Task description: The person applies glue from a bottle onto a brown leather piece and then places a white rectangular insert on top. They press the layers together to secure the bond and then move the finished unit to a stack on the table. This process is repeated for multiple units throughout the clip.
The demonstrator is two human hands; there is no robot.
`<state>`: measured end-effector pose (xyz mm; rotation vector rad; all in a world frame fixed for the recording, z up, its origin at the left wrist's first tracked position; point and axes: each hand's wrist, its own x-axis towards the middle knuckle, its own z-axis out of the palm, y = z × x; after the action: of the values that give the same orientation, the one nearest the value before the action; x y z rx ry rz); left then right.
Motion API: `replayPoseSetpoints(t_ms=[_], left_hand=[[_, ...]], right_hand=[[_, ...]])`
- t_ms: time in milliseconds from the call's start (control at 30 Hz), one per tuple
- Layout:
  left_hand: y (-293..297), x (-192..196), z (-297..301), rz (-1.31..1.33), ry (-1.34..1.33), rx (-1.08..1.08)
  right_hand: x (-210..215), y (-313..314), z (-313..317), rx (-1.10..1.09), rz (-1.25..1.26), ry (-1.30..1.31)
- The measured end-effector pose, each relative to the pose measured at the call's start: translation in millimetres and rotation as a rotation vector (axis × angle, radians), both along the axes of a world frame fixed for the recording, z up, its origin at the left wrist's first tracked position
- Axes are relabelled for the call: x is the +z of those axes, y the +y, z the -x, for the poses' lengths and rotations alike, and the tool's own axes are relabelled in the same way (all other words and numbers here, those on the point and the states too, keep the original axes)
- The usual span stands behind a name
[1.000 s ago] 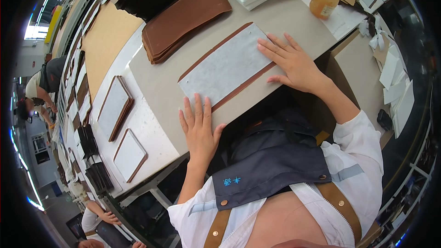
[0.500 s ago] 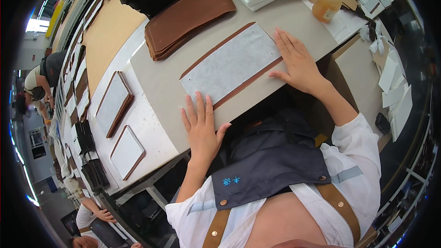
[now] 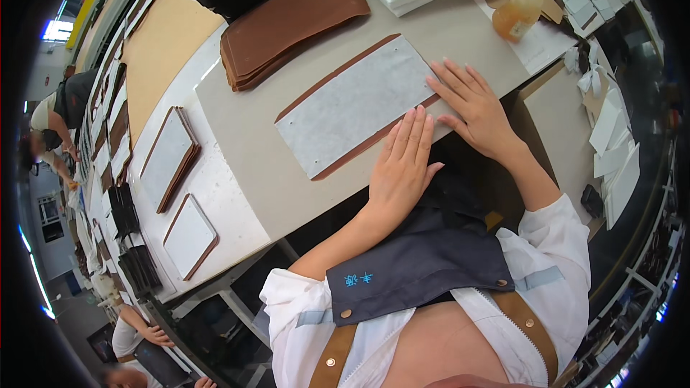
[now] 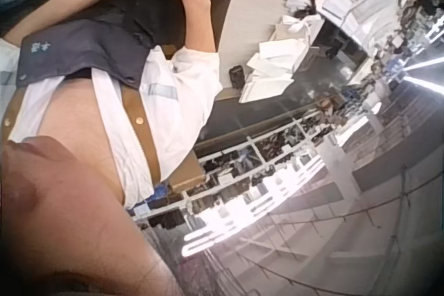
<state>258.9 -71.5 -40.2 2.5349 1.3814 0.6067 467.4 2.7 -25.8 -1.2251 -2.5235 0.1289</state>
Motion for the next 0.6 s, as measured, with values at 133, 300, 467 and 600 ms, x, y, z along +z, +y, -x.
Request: replayPoseSetpoints(t_ms=[133,300,467,600], left_hand=[[0,0,0,0.001,0.032,0.005],[0,0,1,-0.009,0.035,0.006],[1,2,1,0.004,-0.006,-0.001],[1,2,4,0.006,-0.117,-0.005]], right_hand=[[1,0,2,-0.017,-0.006,0.008],[-2,-1,5,-0.039,-0.035,0.007],[-1,-3,7,-0.056,-0.04,-0.005],[-2,6,17,-0.08,-0.041,0.133]])
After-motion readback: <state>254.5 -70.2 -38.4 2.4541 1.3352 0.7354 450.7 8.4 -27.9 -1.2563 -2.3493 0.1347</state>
